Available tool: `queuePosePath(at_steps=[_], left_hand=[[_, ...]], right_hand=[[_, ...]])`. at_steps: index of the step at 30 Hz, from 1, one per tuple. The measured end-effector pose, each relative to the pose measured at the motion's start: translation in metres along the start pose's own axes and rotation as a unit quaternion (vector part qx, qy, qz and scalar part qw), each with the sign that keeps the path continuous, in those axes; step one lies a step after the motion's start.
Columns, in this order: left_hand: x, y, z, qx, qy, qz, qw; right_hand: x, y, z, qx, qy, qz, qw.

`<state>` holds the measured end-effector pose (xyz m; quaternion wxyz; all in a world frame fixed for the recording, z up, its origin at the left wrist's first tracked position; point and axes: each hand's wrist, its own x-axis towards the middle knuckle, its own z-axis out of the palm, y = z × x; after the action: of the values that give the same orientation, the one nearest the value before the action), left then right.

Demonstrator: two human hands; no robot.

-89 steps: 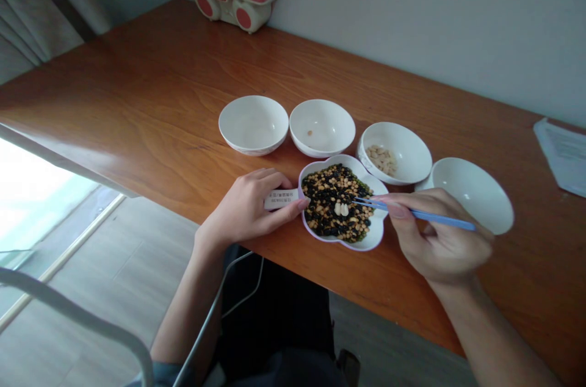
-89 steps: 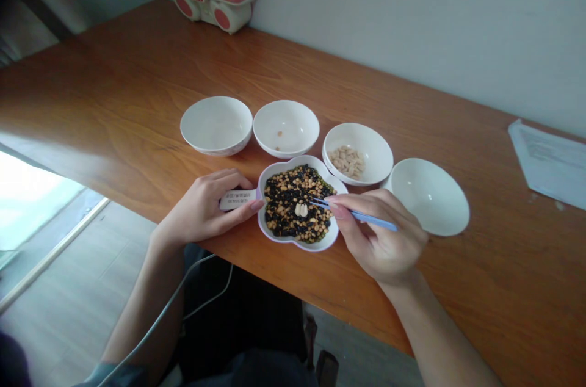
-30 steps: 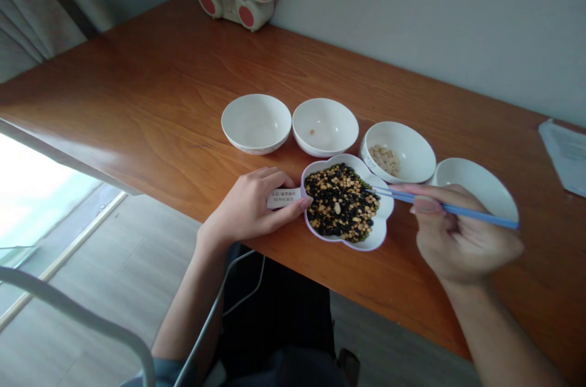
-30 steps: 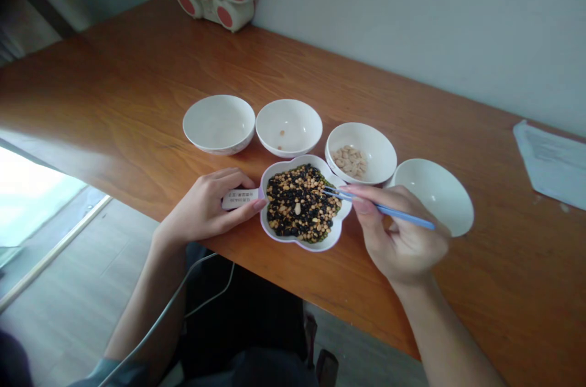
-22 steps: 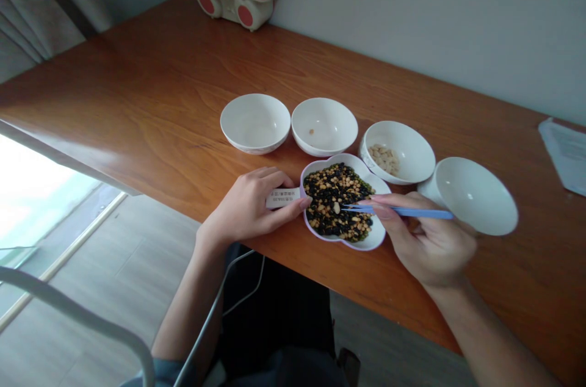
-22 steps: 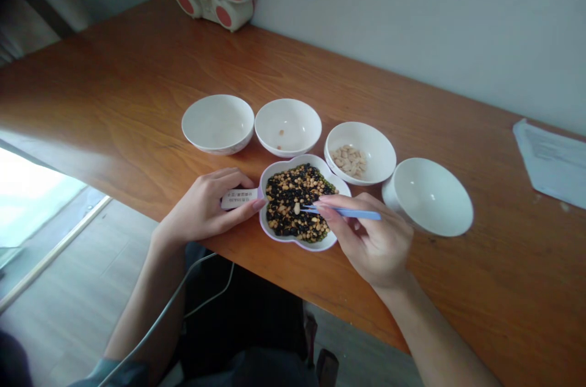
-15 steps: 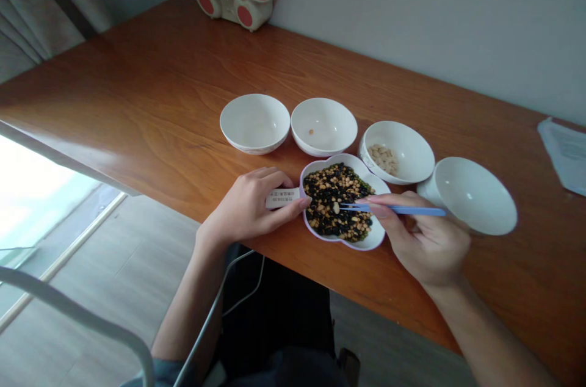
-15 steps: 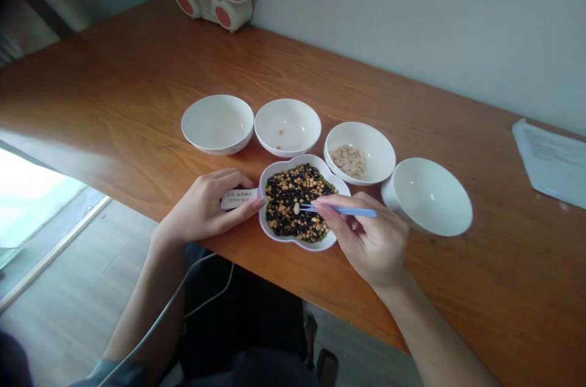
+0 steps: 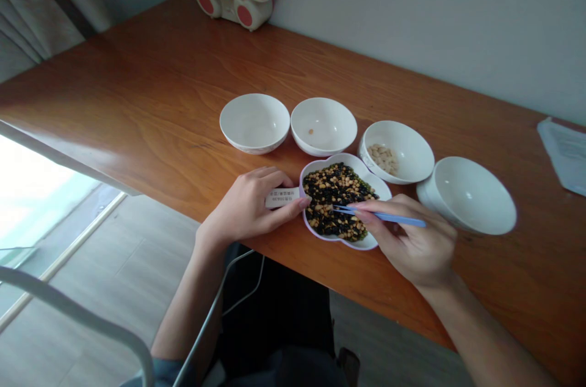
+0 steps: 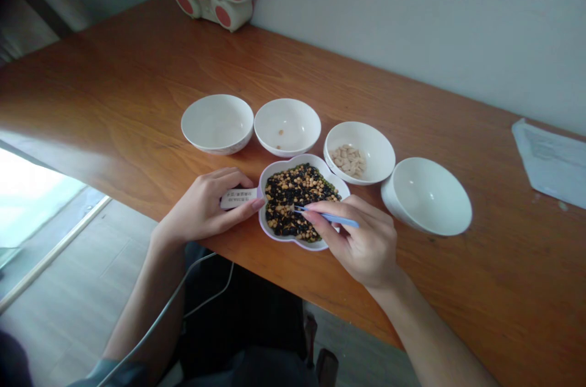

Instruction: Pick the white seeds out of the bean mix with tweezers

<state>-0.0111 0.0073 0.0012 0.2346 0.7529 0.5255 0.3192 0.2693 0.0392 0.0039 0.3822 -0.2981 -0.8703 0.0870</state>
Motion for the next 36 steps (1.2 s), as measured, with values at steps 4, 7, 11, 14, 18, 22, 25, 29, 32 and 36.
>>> queuePosePath(at_steps=[4, 7, 11, 14, 18, 22, 25, 29, 32, 36], left_hand=[[0.000, 0.000, 0.000, -0.001, 0.000, -0.001, 1.000], [0.000, 0.000, 0.000, -0.002, -0.002, -0.003, 1.000], [-0.001, 0.000, 0.000, -0.005, -0.001, -0.002, 1.000], [0.000, 0.000, 0.000, -0.008, -0.002, -0.006, 1.000], [0.000, 0.001, 0.000, -0.010, 0.000, -0.009, 1.000], [-0.001, 0.001, 0.000, -0.011, 0.001, -0.009, 1.000], [-0.001, 0.000, 0.000, -0.010, 0.000, -0.007, 1.000], [-0.001, -0.001, 0.000, -0.007, 0.001, -0.008, 1.000], [0.000, 0.000, 0.000, -0.005, -0.005, -0.016, 1.000], [0.000, 0.001, 0.000, -0.004, -0.003, -0.016, 1.000]], right_hand=[[0.002, -0.001, 0.000, -0.001, -0.006, -0.015, 1.000], [0.002, -0.001, -0.001, -0.002, -0.011, -0.020, 1.000], [0.000, 0.000, -0.002, 0.015, 0.002, -0.013, 1.000], [0.000, 0.001, -0.001, 0.022, 0.003, -0.005, 1.000], [0.000, 0.002, 0.001, 0.017, 0.000, 0.000, 1.000], [0.000, 0.003, 0.001, 0.005, 0.004, -0.002, 1.000], [0.000, 0.001, -0.001, -0.007, 0.016, -0.014, 1.000], [-0.002, 0.001, -0.006, -0.013, 0.041, -0.014, 0.999], [-0.006, 0.006, -0.012, -0.039, 0.060, -0.032, 0.997], [-0.011, 0.016, -0.023, -0.129, 0.061, -0.124, 0.982]])
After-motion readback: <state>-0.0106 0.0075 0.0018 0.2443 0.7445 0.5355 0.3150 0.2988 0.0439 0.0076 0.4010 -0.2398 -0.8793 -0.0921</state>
